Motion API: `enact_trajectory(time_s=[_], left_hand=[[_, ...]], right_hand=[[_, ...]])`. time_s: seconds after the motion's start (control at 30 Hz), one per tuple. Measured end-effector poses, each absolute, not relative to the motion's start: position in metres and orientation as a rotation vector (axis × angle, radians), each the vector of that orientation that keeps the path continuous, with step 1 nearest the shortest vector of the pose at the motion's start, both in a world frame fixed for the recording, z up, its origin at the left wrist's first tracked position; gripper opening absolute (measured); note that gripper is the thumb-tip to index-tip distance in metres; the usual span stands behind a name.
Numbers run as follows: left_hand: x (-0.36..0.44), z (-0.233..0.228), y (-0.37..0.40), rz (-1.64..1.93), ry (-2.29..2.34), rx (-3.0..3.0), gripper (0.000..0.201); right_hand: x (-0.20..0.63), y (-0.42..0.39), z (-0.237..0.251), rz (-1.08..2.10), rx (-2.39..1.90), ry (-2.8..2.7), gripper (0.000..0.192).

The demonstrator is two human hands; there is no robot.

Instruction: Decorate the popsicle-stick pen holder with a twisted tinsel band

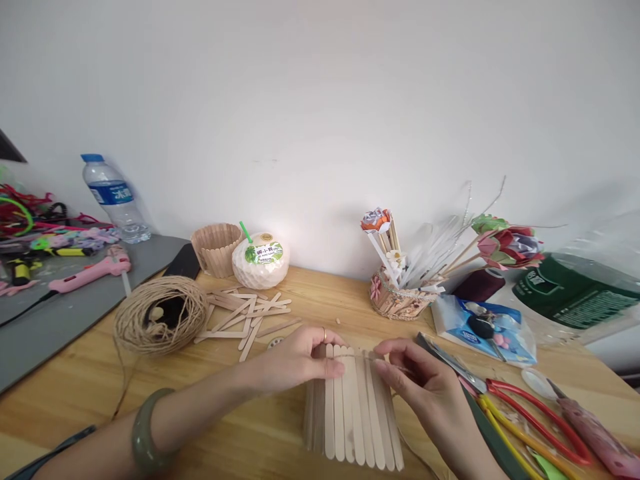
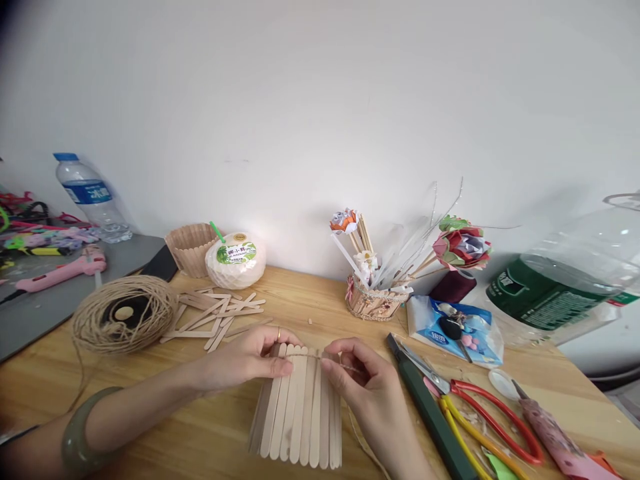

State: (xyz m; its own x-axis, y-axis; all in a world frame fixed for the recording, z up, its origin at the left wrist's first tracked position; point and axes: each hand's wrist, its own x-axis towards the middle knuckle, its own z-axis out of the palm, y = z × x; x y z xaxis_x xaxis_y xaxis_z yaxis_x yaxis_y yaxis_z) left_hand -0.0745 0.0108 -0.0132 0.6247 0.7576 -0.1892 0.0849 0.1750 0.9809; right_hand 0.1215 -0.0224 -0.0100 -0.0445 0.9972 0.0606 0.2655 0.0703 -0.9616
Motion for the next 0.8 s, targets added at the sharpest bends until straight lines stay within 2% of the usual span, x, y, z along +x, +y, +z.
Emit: enact_trajectory(time_s=[0.17,0.47,0.8], left_hand=[[-0.074,-0.013,0.01,0.604,0.84,1.371,0.027],[-0.079,-0.004,0.012,0.514,0.667,1.454,0.033],[-0.081,-0.005,0.012,0.477,0.769,1.469,0.038]], right_hand=[[0.124,-0.022,-0.009,1.087,-1.315,-1.603,0.024],[0.131,-0.03,-0.002,1.02,-1.314,-1.693,0.023],[0.127,-0.031,-0.004,1.001,-1.304,-1.691,0.021]])
